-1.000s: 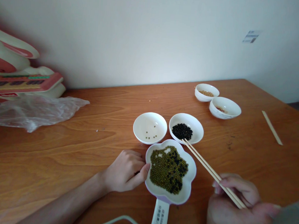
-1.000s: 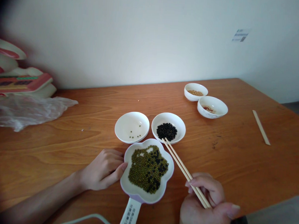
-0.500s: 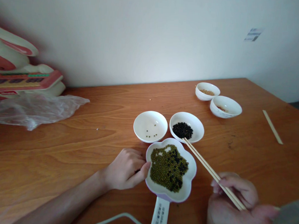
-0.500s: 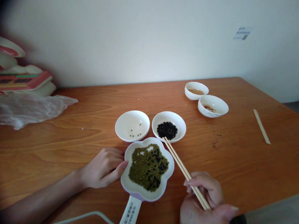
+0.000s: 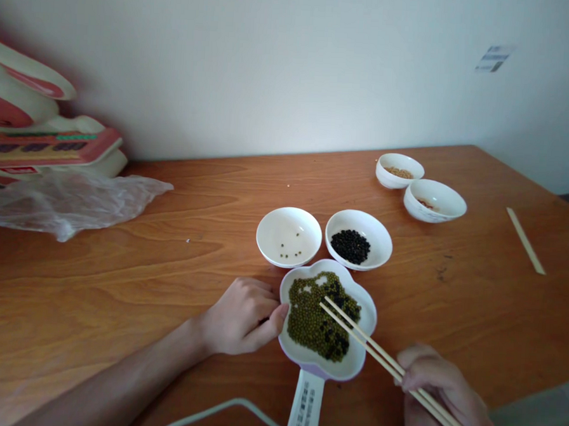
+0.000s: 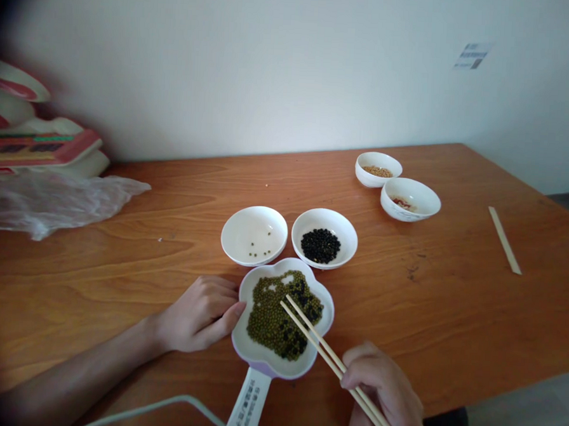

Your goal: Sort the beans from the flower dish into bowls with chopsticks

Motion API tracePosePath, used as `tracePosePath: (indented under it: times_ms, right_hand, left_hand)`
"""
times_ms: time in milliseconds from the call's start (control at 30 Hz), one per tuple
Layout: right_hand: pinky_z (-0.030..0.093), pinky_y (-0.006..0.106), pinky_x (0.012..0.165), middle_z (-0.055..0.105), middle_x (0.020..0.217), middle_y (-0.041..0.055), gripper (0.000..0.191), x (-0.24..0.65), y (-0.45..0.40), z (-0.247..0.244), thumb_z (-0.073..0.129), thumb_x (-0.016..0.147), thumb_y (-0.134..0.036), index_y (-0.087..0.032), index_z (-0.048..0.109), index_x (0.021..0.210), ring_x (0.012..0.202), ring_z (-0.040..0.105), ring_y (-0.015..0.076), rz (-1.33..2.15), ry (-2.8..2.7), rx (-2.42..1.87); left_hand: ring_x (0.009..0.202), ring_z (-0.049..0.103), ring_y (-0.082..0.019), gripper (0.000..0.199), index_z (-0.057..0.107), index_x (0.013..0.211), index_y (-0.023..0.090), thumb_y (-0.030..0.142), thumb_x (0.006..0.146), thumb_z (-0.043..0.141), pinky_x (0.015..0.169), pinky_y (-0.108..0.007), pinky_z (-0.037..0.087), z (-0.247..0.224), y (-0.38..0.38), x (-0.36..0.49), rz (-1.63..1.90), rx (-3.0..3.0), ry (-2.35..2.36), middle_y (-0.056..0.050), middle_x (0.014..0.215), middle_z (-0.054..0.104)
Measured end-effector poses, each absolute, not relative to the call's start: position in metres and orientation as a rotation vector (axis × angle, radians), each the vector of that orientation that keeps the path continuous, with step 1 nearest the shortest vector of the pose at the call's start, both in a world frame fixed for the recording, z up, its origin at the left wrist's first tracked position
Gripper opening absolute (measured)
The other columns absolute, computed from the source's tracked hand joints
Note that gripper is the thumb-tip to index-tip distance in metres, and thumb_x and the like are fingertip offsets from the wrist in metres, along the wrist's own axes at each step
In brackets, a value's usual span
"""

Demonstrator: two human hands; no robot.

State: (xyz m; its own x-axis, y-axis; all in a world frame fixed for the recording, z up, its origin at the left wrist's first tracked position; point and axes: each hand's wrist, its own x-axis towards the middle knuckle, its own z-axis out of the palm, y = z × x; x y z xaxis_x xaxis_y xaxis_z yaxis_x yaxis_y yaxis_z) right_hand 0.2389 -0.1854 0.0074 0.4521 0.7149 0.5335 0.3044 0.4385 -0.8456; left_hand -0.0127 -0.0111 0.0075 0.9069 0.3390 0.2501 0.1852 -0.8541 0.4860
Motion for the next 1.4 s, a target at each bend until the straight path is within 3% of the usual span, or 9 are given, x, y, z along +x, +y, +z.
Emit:
tracePosePath:
  times_ms: [400,1400]
  right_hand:
    - [0.045,0.033,0.046,0.058,0.051,0.0058,0.091,0.243,-0.184,0.002,0.024,0.09,-0.089,-0.017,0.067,0.055,0.048,0.058,0.0184,0.329,-1.03,-1.295]
    - [0.045,0.027,0.047,0.06,0.054,0.0032,0.08,0.233,-0.181,0.007,0.028,0.098,-0.078,-0.019,0.069,0.062,0.052,0.057,0.0152,0.358,-1.033,-1.286]
  left_hand:
    - [0.054,0.052,-0.014,0.046,0.05,0.064,0.019,0.024,0.108,0.036,0.058,-0.034,0.033,0.004,-0.011,-0.014,0.441,2.618,0.396,-0.003,0.061,0.062]
    - [0.054,0.049,-0.013,0.045,0.045,0.064,0.019,0.025,0.108,0.035,0.06,-0.034,0.03,0.003,-0.01,-0.013,0.42,2.598,0.402,-0.002,0.061,0.061]
